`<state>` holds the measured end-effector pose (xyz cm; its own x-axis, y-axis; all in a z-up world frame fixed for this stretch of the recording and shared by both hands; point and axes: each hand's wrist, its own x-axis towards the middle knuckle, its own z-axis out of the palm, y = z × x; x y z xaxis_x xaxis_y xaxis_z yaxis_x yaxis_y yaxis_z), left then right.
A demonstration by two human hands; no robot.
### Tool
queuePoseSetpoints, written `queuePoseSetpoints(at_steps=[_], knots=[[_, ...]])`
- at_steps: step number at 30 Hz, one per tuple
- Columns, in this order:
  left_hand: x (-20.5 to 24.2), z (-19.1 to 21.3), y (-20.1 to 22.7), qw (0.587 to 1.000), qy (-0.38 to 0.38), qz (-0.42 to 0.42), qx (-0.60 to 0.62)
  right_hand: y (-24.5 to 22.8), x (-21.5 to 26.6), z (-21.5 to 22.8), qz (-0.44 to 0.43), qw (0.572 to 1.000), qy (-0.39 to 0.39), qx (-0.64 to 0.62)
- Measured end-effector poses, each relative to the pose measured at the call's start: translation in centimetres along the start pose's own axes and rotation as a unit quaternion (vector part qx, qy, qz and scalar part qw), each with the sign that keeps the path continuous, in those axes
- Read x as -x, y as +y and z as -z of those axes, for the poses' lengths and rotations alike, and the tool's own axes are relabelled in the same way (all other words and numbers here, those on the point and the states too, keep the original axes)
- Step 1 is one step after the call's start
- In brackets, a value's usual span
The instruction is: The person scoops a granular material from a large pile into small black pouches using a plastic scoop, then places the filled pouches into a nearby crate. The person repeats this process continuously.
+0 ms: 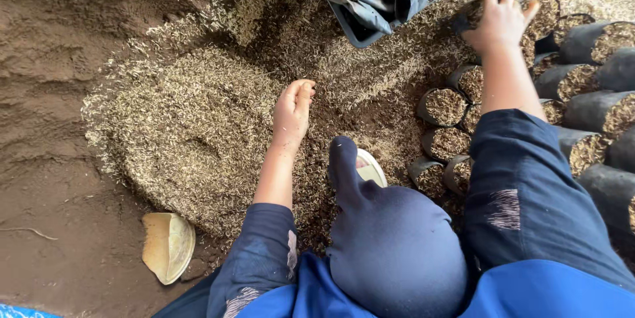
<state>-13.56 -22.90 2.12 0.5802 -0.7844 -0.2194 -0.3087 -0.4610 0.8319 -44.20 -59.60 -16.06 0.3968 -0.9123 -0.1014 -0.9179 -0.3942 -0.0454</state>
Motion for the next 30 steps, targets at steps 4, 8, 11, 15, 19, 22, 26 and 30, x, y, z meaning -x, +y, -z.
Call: queuePoseSetpoints(at_steps=[4, 8, 11, 15, 19, 22, 26, 30], knots=[[-0.8, -0.8, 0.0, 1.0, -0.008, 0.003, 0.003, 2.2, -1.6, -1.1, 0.012, 0.999, 0.035, -0.011], [-1.3, -1.6, 0.3, 1.0, -0.012, 0.006, -0.019, 2.0, -2.6, -1.1, 0.022, 0.999, 0.034, 0.0], [-1.3, -1.8, 0.6, 0.998, -0.027, 0.015, -0.047, 0.8, -2.1, 0.1, 0.009, 1.0, -0.006, -0.015], [-1.5, -1.7, 0.5, 0.999, -0.033, 0.024, -0.036, 3.4, -1.5, 3.0, 0.023, 0.996, -0.045, -0.072], [-1.1, -1.6, 0.0, 0.998, -0.031, 0.028, -0.039, 7.9, -1.3, 4.6, -0.036, 0.986, -0.083, -0.143], [-1.1, -2.1, 0.0, 0.998, -0.039, 0.039, -0.029, 8.4, -1.1, 4.5, -0.11, 0.962, -0.157, -0.195], [-1.2, -2.5, -0.2, 0.999, -0.035, 0.016, -0.018, 6.3, -0.2, 5.0, -0.043, 0.982, -0.038, -0.182], [-1.2, -2.4, -0.6, 0.998, -0.04, 0.027, -0.031, 2.3, -0.5, 4.2, 0.114, 0.986, 0.076, -0.092]])
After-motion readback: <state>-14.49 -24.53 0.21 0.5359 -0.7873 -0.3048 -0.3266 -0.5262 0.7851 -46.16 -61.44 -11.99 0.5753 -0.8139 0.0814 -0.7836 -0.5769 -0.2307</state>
